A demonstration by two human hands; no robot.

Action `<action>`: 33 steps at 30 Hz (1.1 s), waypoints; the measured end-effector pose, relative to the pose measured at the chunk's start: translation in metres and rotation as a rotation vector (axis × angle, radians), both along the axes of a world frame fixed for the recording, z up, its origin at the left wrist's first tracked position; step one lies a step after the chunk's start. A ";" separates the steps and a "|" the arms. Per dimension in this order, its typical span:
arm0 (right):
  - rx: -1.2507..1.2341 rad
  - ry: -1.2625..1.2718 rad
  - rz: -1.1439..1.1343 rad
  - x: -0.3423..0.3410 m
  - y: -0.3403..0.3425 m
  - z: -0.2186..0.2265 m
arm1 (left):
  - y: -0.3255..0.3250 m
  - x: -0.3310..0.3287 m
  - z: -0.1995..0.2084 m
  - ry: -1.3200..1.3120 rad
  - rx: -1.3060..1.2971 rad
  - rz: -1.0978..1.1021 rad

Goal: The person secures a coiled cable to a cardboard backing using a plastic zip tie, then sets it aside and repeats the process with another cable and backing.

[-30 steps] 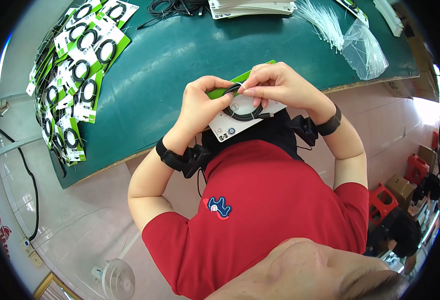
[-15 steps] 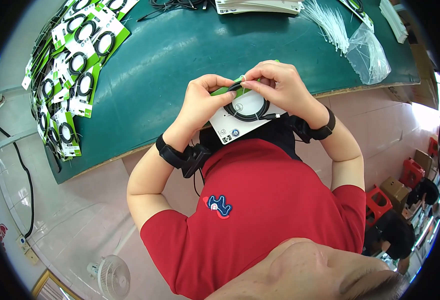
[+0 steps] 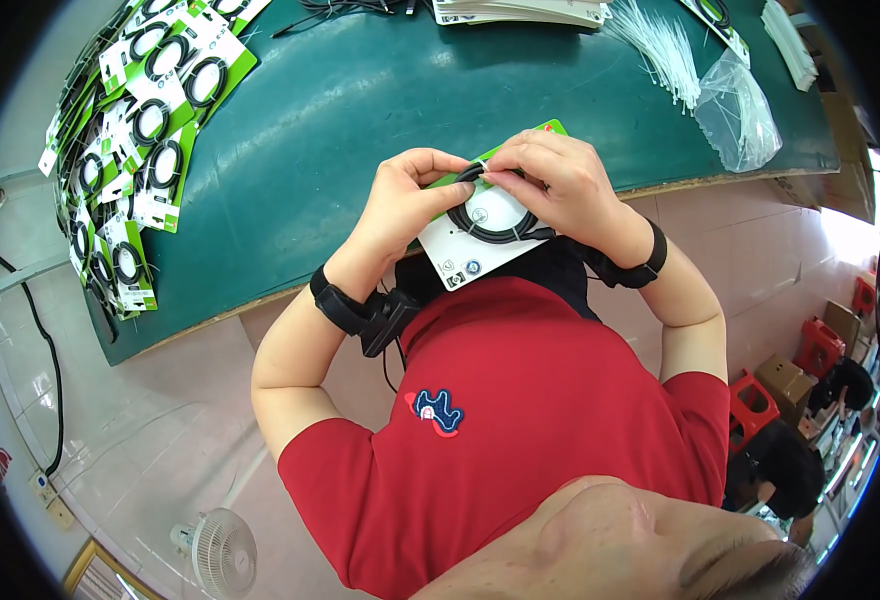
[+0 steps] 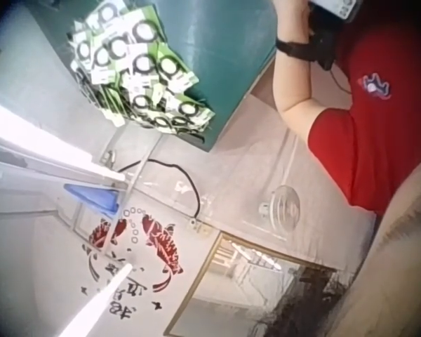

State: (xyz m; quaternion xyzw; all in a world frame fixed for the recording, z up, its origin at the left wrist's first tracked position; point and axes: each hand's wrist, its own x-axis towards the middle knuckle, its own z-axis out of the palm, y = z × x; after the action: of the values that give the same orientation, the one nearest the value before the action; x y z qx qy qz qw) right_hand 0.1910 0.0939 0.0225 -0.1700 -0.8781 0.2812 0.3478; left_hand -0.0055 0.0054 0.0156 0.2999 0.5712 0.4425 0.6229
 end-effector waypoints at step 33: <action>-0.126 0.006 0.048 0.000 -0.001 0.002 | 0.001 -0.011 0.014 -0.176 -0.065 -0.079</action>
State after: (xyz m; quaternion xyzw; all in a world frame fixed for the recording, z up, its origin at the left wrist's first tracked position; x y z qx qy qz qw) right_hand 0.1908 0.0930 0.0242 -0.1696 -0.8615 0.3448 0.3320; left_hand -0.0169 0.0066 0.0298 0.2616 0.5162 0.4234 0.6970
